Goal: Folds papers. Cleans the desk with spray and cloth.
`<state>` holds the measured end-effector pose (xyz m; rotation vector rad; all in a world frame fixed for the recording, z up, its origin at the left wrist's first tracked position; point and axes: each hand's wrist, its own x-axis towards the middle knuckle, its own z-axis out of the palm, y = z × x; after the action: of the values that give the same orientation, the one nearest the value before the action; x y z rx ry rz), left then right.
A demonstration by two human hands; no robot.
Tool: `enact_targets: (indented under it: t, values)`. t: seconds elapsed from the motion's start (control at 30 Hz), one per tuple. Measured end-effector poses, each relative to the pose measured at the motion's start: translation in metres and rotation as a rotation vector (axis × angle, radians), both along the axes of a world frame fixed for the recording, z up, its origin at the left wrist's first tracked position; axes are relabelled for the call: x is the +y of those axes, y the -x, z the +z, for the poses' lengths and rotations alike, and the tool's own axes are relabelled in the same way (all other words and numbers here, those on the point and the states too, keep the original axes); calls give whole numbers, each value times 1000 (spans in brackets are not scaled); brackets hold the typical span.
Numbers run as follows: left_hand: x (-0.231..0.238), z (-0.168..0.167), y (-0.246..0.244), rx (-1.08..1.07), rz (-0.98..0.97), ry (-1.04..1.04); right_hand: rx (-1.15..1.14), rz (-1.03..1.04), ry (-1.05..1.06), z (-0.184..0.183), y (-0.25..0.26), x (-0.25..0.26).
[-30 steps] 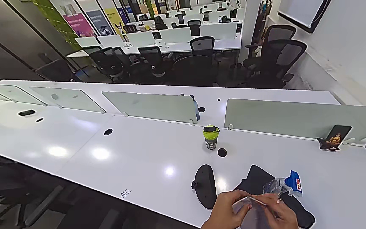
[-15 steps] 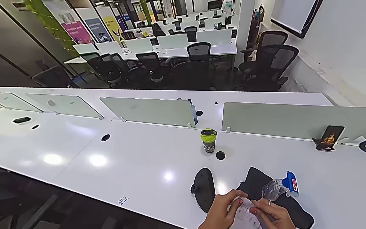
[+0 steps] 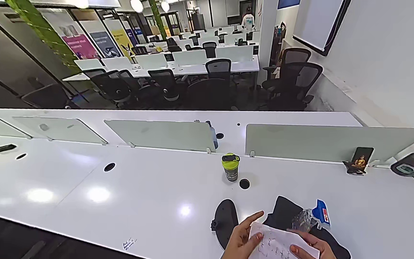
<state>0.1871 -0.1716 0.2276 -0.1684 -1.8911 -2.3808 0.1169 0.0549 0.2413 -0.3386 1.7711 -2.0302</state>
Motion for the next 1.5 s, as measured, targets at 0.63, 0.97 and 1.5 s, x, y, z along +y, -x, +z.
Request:
enact_targets:
  t: [0.63,0.97,1.5]
  values:
    - [-20,-38,8,128,-277,-101,305,220,-90,-18,9,2]
    - [-27,-25,11,-111,-232,27,394,83,-202,-21,10,-8]
    - [-33,-20,17,-177,-281,-67,430,46,-119,-24,19,-11]
